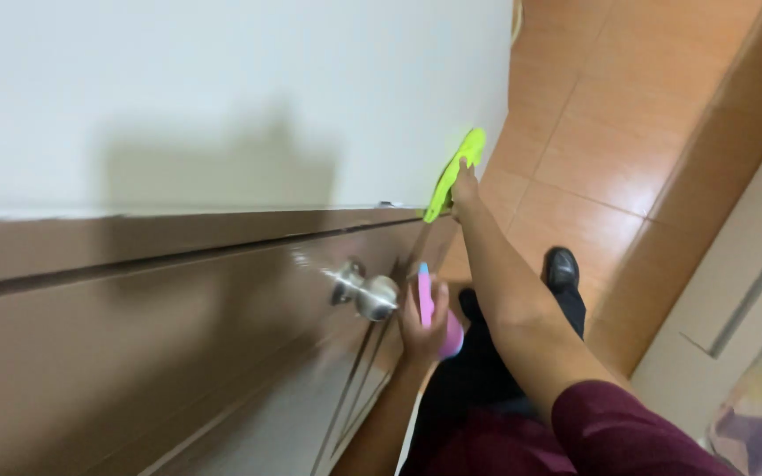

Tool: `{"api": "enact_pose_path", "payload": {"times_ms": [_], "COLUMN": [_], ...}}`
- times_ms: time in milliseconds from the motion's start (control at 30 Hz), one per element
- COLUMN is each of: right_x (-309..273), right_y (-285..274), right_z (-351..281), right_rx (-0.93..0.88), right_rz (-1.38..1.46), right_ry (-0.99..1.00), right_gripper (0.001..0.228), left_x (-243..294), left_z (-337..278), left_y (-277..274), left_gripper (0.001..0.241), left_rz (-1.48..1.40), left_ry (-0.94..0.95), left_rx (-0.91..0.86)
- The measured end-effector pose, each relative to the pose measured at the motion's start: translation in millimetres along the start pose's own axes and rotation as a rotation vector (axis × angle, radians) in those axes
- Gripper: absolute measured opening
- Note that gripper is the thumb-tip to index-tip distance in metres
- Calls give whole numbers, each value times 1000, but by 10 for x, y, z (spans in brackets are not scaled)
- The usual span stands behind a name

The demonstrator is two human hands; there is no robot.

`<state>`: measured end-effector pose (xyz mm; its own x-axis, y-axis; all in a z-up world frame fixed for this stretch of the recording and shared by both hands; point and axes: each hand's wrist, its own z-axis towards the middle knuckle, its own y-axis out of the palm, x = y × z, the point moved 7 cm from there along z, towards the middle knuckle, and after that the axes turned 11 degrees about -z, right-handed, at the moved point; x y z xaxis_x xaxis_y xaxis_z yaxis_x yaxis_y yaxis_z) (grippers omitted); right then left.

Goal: Cleaning a wall and door frame by spraying cleaning liquid and wiping with a microfiber cloth.

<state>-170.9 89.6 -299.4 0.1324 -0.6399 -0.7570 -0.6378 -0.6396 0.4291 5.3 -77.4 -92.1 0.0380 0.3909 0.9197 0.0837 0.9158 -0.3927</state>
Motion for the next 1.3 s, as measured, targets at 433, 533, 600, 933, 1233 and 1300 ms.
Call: {"api": "enact_pose_path", "payload": {"times_ms": [433, 533, 600, 933, 1233, 1300], "right_x": [-1902, -2076, -2112, -684, -359, -595], "right_y": [-969, -276, 402, 382, -770, -831], "right_z": [-1324, -1389, -1388, 327, 60, -383], "right_rx": [-59, 3, -4, -24, -170, -270], "right_rz": [202, -74, -292, 54, 141, 276], "right_ry": [92, -52, -162, -248, 351, 270], "right_gripper": [62, 62, 64, 64, 61, 63], "left_x": [385, 0, -158, -315, 32, -154], "left_z": [1135, 1086, 1008, 433, 724, 683], "left_y": [749, 715, 638, 448, 736, 717], "left_gripper": [38, 37, 36, 38, 33, 31], "left_rz": [128, 210, 264, 177, 43, 113], "left_ry": [93, 28, -11, -31, -40, -38], "left_rx": [220, 173, 153, 102, 56, 88]}}
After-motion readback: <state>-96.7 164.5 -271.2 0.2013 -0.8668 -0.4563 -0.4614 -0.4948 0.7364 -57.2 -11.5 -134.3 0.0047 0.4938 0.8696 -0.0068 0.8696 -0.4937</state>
